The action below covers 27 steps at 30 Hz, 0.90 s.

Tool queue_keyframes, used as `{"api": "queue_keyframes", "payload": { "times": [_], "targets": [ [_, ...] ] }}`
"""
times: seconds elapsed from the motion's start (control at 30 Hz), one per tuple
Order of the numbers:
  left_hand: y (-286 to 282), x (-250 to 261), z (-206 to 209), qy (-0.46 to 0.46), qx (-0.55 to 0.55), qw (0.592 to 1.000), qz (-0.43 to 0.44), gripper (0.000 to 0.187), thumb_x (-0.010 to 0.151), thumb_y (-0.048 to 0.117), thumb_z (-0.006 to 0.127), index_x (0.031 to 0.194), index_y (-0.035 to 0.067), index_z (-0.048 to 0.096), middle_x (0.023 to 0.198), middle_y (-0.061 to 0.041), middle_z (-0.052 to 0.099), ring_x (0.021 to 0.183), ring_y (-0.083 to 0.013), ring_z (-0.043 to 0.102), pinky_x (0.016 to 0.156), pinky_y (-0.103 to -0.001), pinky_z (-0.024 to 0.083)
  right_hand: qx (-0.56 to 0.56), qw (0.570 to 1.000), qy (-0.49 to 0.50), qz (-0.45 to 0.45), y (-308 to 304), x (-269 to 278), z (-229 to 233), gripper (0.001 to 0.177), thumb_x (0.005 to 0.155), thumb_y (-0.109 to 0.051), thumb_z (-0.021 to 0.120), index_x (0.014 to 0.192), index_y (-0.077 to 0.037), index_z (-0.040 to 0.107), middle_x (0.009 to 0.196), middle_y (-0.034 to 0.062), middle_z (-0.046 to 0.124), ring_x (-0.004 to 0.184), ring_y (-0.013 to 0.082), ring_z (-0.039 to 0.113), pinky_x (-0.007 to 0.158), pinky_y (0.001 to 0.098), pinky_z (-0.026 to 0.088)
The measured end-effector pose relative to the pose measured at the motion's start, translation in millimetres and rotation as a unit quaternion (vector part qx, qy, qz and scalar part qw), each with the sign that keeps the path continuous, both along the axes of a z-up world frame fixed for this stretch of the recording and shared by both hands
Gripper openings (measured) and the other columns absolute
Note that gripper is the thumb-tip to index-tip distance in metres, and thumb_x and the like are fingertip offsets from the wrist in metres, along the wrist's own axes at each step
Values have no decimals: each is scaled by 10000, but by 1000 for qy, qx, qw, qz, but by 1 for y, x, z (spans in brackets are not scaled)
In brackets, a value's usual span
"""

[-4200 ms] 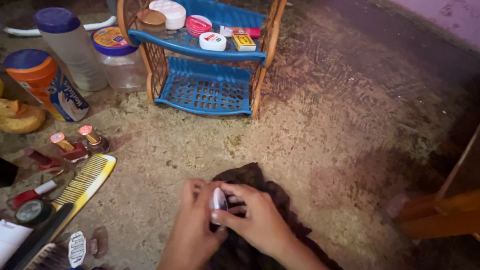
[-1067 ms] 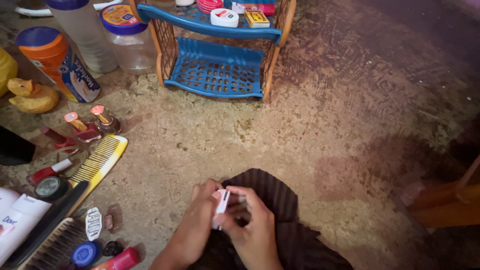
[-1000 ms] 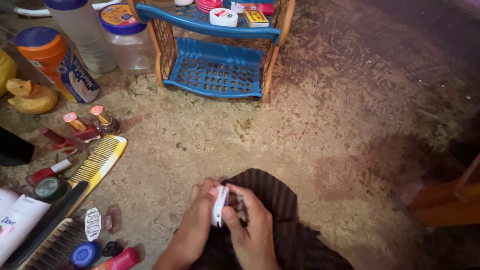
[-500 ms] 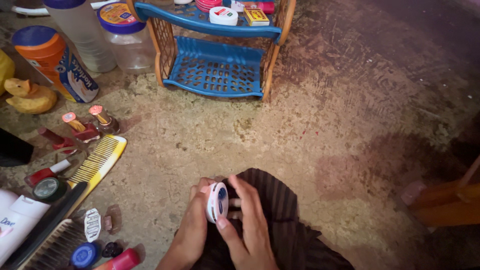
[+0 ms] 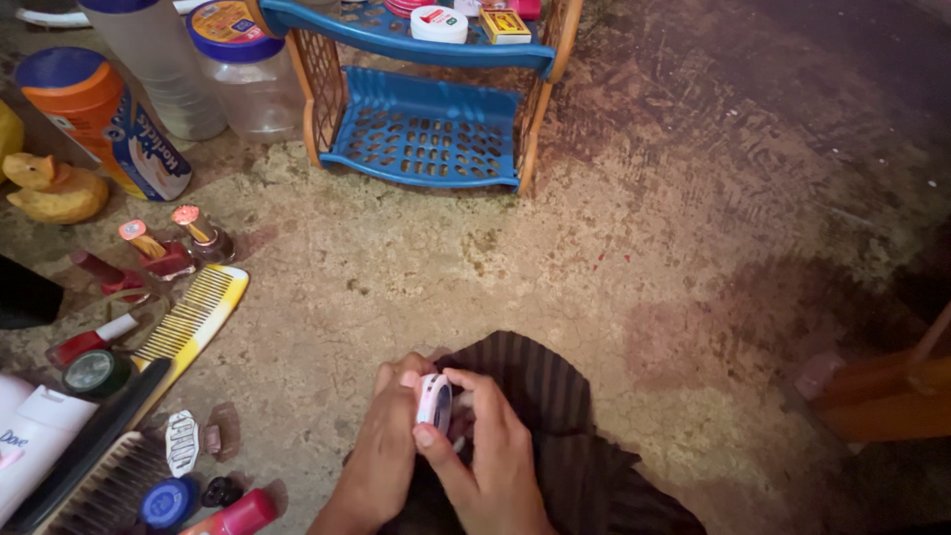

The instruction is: The person sits on the floor and wipes various small personal care items, including tubes, jars, and a matchbox, using a dark cloth. After wiping each item, the person places it onto a blue plastic three-tiered rack.

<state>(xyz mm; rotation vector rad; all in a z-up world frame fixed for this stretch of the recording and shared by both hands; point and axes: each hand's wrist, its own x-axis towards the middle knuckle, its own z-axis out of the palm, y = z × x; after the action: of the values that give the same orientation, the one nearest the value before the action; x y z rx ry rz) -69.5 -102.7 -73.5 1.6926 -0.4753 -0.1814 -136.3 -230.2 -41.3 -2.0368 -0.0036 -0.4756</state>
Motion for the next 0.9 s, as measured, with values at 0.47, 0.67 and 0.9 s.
{"api": "queue_keyframes", "payload": {
  "times": [0.47, 0.67, 0.9],
  "targets": [
    [15, 23, -49, 295, -370, 868, 152, 527, 1035, 469, 326, 1102, 58, 651, 997, -70, 696, 956, -185, 663, 897, -358, 500, -349, 917, -116, -154, -10, 9, 17, 387, 848, -246, 708, 1192, -71, 672, 1141, 146, 699, 1049, 355, 649, 871, 419, 474],
    [20, 21, -46, 295, -361, 876, 125, 543, 1031, 472, 293, 1050, 53, 637, 960, -87, 714, 919, -205, 677, 862, -355, 529, -20, 999, 27, -18, -18, 11, 35, 281, 799, -21, 731, 1071, -76, 777, 1026, 79, 782, 984, 237, 780, 877, 330, 583],
    [16, 11, -32, 218, -363, 902, 85, 562, 1123, 512, 252, 907, 85, 546, 774, -14, 543, 720, -140, 515, 667, -320, 438, -15, 998, -49, 39, 36, 12, 33, 287, 790, -3, 752, 1062, -82, 798, 997, 119, 740, 952, 255, 770, 827, 327, 597]
  ]
}}
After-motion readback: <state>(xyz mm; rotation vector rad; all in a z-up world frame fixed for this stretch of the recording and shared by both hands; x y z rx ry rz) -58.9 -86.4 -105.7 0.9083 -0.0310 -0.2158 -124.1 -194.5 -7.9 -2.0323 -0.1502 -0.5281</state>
